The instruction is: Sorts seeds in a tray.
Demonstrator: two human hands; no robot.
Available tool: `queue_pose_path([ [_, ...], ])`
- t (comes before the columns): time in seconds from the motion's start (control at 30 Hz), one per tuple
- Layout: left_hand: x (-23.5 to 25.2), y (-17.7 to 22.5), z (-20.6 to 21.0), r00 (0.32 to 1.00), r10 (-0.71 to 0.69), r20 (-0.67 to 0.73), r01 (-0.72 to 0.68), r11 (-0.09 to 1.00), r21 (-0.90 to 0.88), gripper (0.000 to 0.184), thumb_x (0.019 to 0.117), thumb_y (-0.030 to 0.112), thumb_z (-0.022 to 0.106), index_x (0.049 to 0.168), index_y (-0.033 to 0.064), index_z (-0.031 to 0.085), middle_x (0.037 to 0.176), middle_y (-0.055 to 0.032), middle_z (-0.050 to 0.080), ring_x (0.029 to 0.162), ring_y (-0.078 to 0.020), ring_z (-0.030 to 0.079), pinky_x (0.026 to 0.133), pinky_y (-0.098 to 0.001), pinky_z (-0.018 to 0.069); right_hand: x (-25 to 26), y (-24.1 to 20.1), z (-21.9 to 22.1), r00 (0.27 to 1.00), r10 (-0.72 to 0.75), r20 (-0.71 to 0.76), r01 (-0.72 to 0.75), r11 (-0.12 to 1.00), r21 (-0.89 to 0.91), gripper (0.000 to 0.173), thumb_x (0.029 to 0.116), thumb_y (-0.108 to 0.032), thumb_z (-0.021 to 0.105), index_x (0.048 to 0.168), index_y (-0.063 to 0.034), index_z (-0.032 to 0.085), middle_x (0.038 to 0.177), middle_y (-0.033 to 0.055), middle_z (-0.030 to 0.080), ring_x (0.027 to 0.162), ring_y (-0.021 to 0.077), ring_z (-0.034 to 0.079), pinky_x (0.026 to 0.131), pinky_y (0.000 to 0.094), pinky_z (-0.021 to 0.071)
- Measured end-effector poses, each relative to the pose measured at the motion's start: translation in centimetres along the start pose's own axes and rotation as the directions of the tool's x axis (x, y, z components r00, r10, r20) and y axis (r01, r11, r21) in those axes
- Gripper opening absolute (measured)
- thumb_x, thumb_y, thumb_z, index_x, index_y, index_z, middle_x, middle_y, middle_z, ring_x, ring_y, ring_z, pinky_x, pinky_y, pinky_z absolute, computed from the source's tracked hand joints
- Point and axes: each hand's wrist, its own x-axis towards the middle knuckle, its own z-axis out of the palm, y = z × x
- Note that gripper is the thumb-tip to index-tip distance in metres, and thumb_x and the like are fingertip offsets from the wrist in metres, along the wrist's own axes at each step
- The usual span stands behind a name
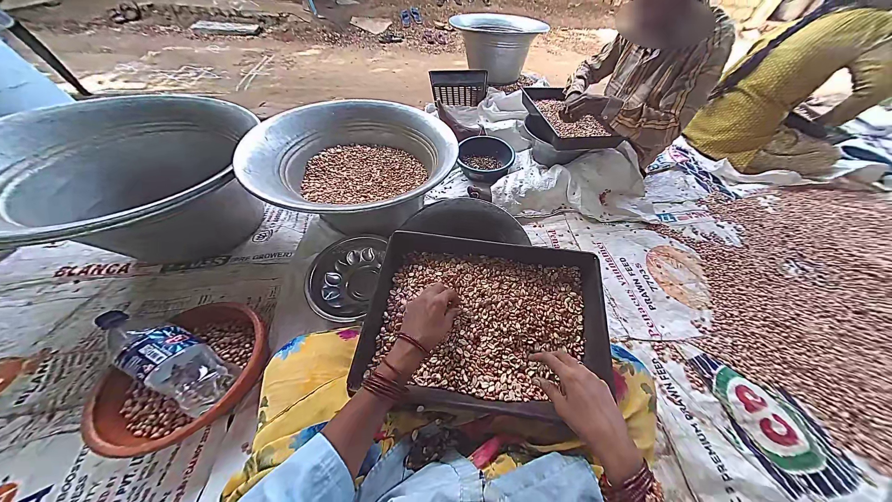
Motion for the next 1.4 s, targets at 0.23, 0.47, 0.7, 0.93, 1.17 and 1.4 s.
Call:
queue_pose_path([
  [0.23,-1.8,-5.0,-2.5,0.702,0.627,0.337,-0.220,0.642,-0.735,0.036,0.1045,0.031,0.054,0.120,0.0035,0.071,0.104,0.0019,0.075,0.087,-0.0020,0.069,0.082,-0.0237,0.0580,0.3,1.3,0.0,0.983,0.177,0.039,-0.179,0.982,0.058,0.044,0.1008,-0.026,0.066,0.143,-0.0193,0.060,0.144,0.0148,0.058,0.127,0.0374,0.060,0.099,0.0581,0.0503],
  [0.47,-2.4,-2.7,-3.9,0.913,-0.368,0.175,0.318,0.912,0.258,0.040,0.0980,0.019,0.066,0.136,0.0078,0.063,0.137,-0.0203,0.062,0.123,-0.0424,0.061,0.100,-0.0624,0.0474,2.7,0.0,0.0,0.882,0.469,0.048,-0.462,0.881,-0.105,0.060,0.0963,-0.025,0.071,0.150,-0.0121,0.047,0.137,0.0212,0.060,0.119,0.0400,0.064,0.095,0.0566,0.0524],
  [0.7,-1.7,2.7,1.1,0.914,-0.232,0.332,0.210,0.972,0.102,0.063,0.0880,0.004,0.067,0.146,-0.0059,0.044,0.141,-0.0252,0.056,0.128,-0.0421,0.058,0.105,-0.0586,0.0455,6.1,-5.5,2.4,0.938,0.268,0.219,-0.274,0.962,-0.005,0.075,0.0949,-0.016,0.066,0.158,-0.0021,0.029,0.137,0.0234,0.059,0.120,0.0377,0.064,0.099,0.0533,0.0513],
  [0.93,-0.8,2.2,0.8,0.992,-0.081,0.101,0.127,0.459,-0.879,0.049,0.0855,-0.014,0.057,0.133,-0.0066,0.050,0.111,-0.0092,0.065,0.093,-0.0065,0.065,0.082,-0.0250,0.0563,8.0,-5.6,1.1,0.976,-0.166,-0.142,0.218,0.789,0.574,0.056,0.0940,-0.004,0.065,0.148,-0.0030,0.051,0.148,0.0173,0.056,0.127,0.0249,0.062,0.106,0.0414,0.0502],
  [1.17,-1.5,0.3,-4.3,0.948,0.183,-0.259,-0.313,0.661,-0.682,0.049,0.0851,-0.006,0.047,0.130,0.0058,0.061,0.121,-0.0002,0.071,0.101,-0.0019,0.067,0.085,-0.0218,0.0553,9.3,-1.4,-2.9,0.918,0.047,-0.393,-0.008,0.995,0.102,0.020,0.0979,-0.015,0.064,0.113,-0.0122,0.077,0.108,0.0134,0.073,0.099,0.0310,0.070,0.084,0.0516,0.0536],
  [1.4,-3.3,-2.2,-5.3,0.944,0.080,-0.320,-0.202,0.906,-0.371,0.035,0.0990,0.006,0.051,0.130,0.0132,0.067,0.131,-0.0091,0.067,0.101,-0.0202,0.072,0.085,-0.0407,0.0597,10.6,-0.7,-1.2,0.963,0.108,-0.249,-0.123,0.991,-0.047,0.025,0.0967,-0.023,0.068,0.120,-0.0159,0.075,0.116,0.0156,0.070,0.106,0.0346,0.068,0.086,0.0542,0.0531],
])
